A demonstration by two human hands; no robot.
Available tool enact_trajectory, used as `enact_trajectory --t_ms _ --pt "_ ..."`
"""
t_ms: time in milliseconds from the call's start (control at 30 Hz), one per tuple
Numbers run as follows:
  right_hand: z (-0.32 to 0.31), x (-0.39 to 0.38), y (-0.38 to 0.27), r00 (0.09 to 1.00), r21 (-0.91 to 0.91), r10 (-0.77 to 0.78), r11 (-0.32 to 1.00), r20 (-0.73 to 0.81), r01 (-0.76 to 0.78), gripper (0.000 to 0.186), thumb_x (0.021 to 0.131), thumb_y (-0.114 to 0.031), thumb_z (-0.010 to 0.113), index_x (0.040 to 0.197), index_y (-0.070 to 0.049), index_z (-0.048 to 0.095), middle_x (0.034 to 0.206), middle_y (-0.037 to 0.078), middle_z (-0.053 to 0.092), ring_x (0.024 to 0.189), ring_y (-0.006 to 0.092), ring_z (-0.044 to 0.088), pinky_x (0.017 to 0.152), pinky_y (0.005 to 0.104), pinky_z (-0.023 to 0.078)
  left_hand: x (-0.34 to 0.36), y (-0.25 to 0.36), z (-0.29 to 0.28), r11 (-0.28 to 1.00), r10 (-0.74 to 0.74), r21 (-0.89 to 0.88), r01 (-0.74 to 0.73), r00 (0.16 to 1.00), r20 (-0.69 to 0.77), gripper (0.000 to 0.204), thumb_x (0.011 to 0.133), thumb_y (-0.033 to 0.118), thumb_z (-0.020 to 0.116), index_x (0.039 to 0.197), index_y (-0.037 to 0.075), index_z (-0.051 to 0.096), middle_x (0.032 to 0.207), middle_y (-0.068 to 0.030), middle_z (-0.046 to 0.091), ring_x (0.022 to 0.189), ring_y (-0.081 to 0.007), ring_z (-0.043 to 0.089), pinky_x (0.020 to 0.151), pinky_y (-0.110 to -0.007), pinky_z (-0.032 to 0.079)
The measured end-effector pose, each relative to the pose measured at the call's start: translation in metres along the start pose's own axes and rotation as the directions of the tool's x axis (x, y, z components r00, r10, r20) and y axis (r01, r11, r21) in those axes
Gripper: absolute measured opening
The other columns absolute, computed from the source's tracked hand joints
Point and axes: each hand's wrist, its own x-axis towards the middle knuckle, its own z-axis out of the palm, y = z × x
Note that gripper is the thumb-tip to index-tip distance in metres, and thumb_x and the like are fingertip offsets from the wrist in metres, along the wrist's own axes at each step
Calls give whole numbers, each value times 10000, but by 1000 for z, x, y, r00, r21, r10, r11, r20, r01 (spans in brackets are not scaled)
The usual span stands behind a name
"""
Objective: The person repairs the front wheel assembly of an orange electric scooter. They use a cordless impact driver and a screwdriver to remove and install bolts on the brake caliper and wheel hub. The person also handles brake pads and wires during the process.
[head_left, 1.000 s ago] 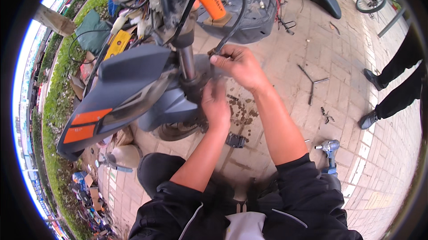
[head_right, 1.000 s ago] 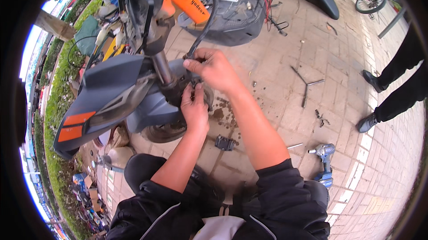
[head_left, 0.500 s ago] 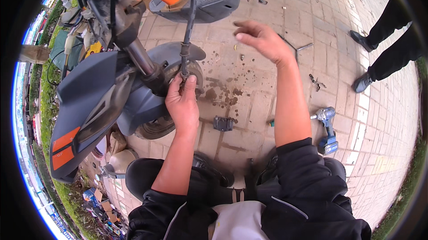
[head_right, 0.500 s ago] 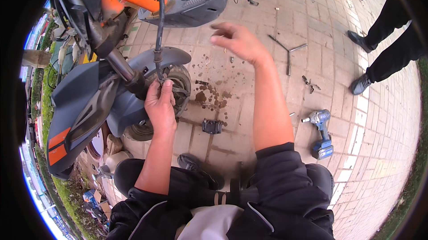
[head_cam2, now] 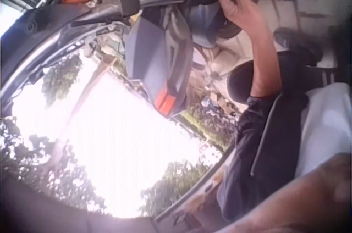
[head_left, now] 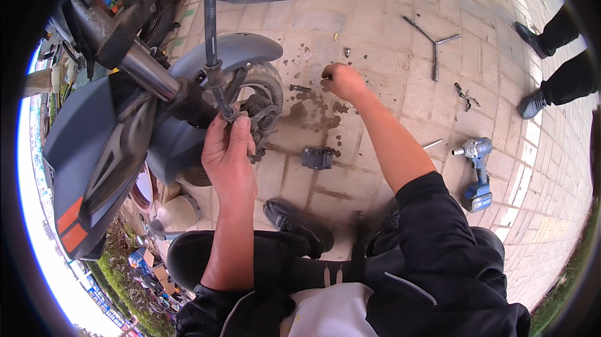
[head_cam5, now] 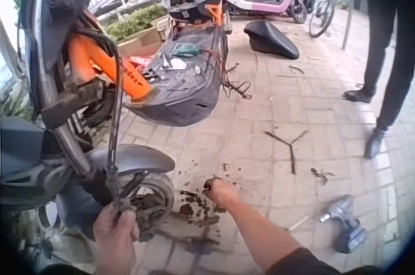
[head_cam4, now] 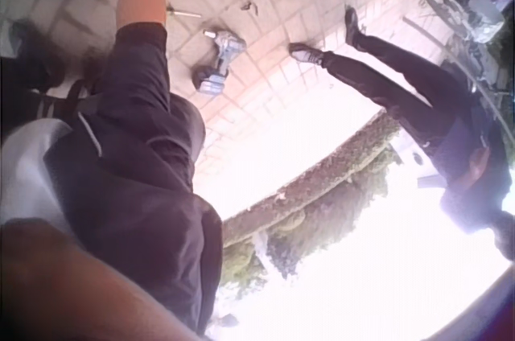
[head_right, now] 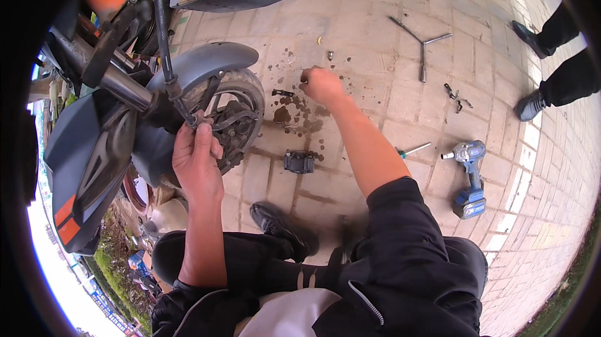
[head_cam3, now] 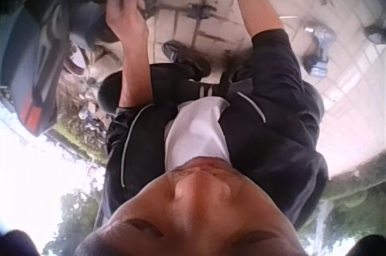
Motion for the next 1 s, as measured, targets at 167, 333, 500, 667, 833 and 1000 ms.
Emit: enact_trajectory --t_ms 167,333,500,667,833,1000 --pt "50 32 -38 978 -143 -171 972 122 188 242 807 -199 667 1047 -177 687 1075 83 638 1030 281 615 841 394 521 1 2 -2 1000 -14 18 14 1000 22 272 936 87 606 1197 13 596 997 -57 616 657 -68 465 595 -216 396" --pt "56 51 -34 922 -304 -251 890 296 340 249 814 -125 615 1047 -190 673 1047 65 628 1040 258 612 832 382 526 2 3 -1 998 -36 48 35 999 16 273 940 83 597 1200 1 587 1022 -67 609 661 -68 468 602 -224 402" --pt "57 45 -31 923 -286 -270 893 274 347 250 828 -106 586 1042 -198 678 1084 52 611 1084 249 589 873 386 502 4 3 -1 999 -25 49 23 999 45 291 944 75 587 1225 3 569 1019 -60 607 670 -68 469 603 -229 403" --pt "66 46 -32 900 -269 -323 876 292 401 237 834 -122 587 1036 -203 681 1097 51 605 1092 259 581 892 395 488 4 2 -2 999 -16 32 14 997 76 287 945 73 584 1224 8 572 1021 -57 607 676 -69 470 605 -229 403" --pt "71 51 -26 891 -330 -319 845 322 421 223 820 -107 589 1008 -170 691 1083 71 614 1082 263 588 873 397 504 4 2 -6 999 -54 -5 54 997 47 280 938 77 596 1210 12 585 1023 -65 607 661 -69 468 599 -229 403" --pt "66 59 -25 959 -330 -139 919 246 217 202 812 -86 574 971 -98 698 1091 109 646 1060 284 617 851 405 526 1 3 -11 998 -69 0 69 996 60 286 933 74 602 1213 18 587 1026 -71 608 653 -69 468 596 -227 403"
